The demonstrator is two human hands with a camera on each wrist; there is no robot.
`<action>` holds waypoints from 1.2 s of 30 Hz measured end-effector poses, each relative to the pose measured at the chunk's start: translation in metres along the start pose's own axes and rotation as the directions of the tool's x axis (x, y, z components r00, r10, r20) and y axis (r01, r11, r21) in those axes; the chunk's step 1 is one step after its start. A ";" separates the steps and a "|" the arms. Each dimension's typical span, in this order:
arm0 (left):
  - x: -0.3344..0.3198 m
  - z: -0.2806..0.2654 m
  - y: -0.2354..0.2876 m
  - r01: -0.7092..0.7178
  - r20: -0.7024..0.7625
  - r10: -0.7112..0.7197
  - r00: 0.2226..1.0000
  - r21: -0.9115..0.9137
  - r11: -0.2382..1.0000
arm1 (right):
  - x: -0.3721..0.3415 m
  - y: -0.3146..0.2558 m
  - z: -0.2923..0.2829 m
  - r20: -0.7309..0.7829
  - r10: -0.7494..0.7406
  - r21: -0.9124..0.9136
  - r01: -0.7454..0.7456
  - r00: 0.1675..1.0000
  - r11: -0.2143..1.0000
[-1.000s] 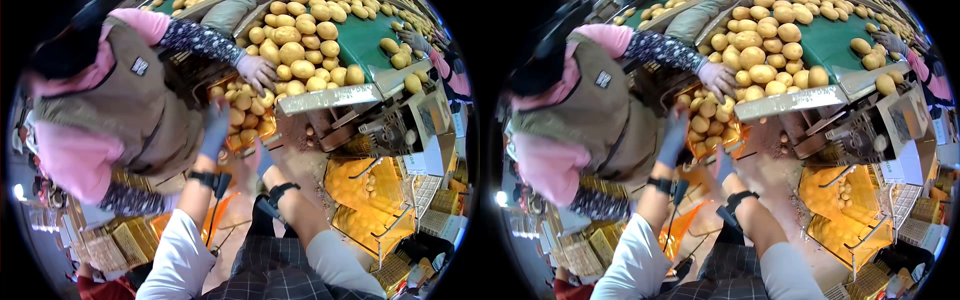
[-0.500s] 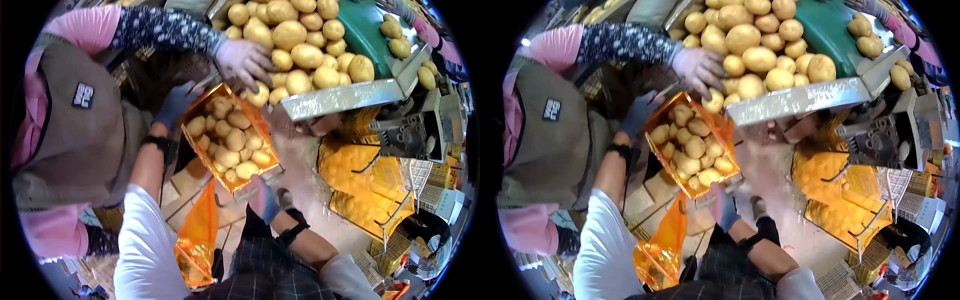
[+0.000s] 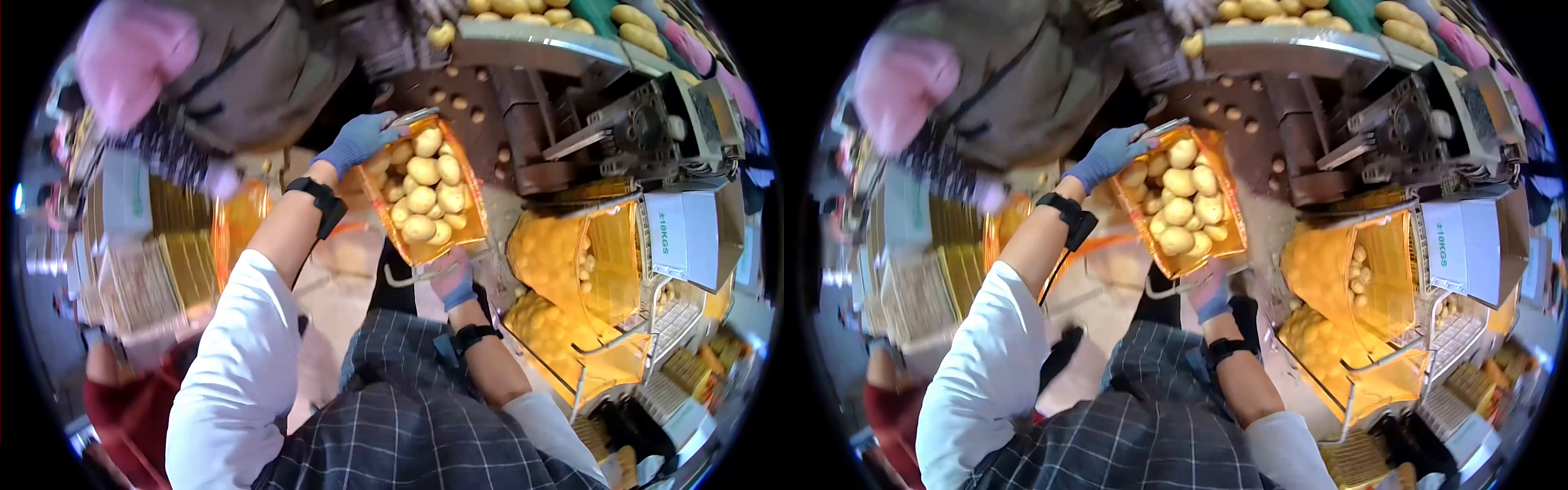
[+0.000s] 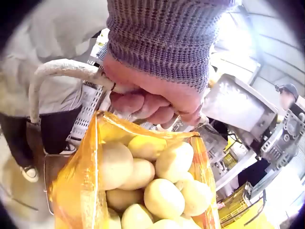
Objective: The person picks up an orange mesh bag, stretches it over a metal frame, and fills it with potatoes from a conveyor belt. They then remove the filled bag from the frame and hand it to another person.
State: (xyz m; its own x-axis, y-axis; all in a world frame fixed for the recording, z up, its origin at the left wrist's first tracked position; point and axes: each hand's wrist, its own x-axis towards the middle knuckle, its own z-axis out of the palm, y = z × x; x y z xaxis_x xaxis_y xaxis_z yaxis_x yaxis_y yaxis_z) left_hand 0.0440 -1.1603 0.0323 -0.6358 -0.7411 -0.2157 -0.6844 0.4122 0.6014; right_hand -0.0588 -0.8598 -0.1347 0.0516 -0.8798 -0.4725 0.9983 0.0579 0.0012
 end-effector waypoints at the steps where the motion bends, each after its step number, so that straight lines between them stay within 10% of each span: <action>1: -0.031 0.017 0.008 0.028 -0.013 -0.028 1.000 -0.038 0.999 | -0.031 -0.008 -0.011 -0.042 0.042 0.003 -0.042 0.998 0.999; 5: -0.125 0.066 0.033 0.110 -0.051 -0.112 0.992 -0.041 0.993 | -0.124 -0.024 -0.025 -0.356 0.081 -0.117 -0.131 0.931 0.985; 7: -0.168 0.077 0.060 0.094 -0.052 -0.095 0.994 -0.018 0.995 | -0.180 -0.010 -0.033 -0.265 0.116 -0.073 -0.140 0.957 0.987; 11: -0.216 0.148 0.058 -0.188 -0.171 0.152 0.973 -0.215 0.958 | -0.266 0.021 -0.070 -0.447 0.045 -0.160 -0.130 0.893 0.979; 14: -0.278 0.157 0.102 0.103 -0.050 -0.118 0.992 -0.231 0.967 | -0.314 0.033 -0.059 -0.485 0.122 -0.121 -0.204 0.866 0.971; 17: -0.329 0.189 0.118 0.159 -0.090 -0.178 0.980 -0.191 0.969 | -0.344 0.017 -0.094 -0.292 0.205 -0.141 -0.254 0.934 0.957; 29: -0.523 0.232 0.116 0.248 -0.336 -0.359 0.871 -0.330 0.911 | -0.414 0.009 -0.110 -0.556 0.210 -0.319 -0.439 0.805 0.840; 31: -0.553 0.266 0.096 0.124 -0.484 -0.279 0.829 -0.327 0.937 | -0.412 0.021 -0.111 -0.480 0.203 -0.471 -0.446 0.854 0.761; 32: -0.576 0.251 0.104 0.274 -0.365 -0.468 0.805 -0.471 0.839 | -0.413 0.040 -0.086 -0.577 -0.030 -0.646 -0.434 0.816 0.628; 33: -0.599 0.234 0.105 0.413 -0.216 -0.619 0.755 -0.577 0.705 | -0.409 0.045 -0.077 -0.514 0.088 -0.634 -0.447 0.853 0.631; 35: -0.637 0.291 0.075 0.082 -0.743 -0.402 0.535 -0.428 0.900 | -0.385 0.051 -0.053 -0.484 0.149 -0.780 -0.502 0.862 0.373; 36: -0.654 0.302 0.078 0.225 -0.594 -0.660 0.459 -0.641 0.734 | -0.364 0.047 -0.047 -0.474 0.130 -0.856 -0.491 0.871 0.165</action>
State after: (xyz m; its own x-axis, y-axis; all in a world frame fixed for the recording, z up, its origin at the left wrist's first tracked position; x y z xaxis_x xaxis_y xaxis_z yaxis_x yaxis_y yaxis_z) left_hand 0.2989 -0.4842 -0.0121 0.3720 -0.9274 -0.0390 -0.4166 -0.2043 0.8858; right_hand -0.0316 -0.5147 -0.0044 0.1626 -0.5349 -0.8291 0.1174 0.8448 -0.5221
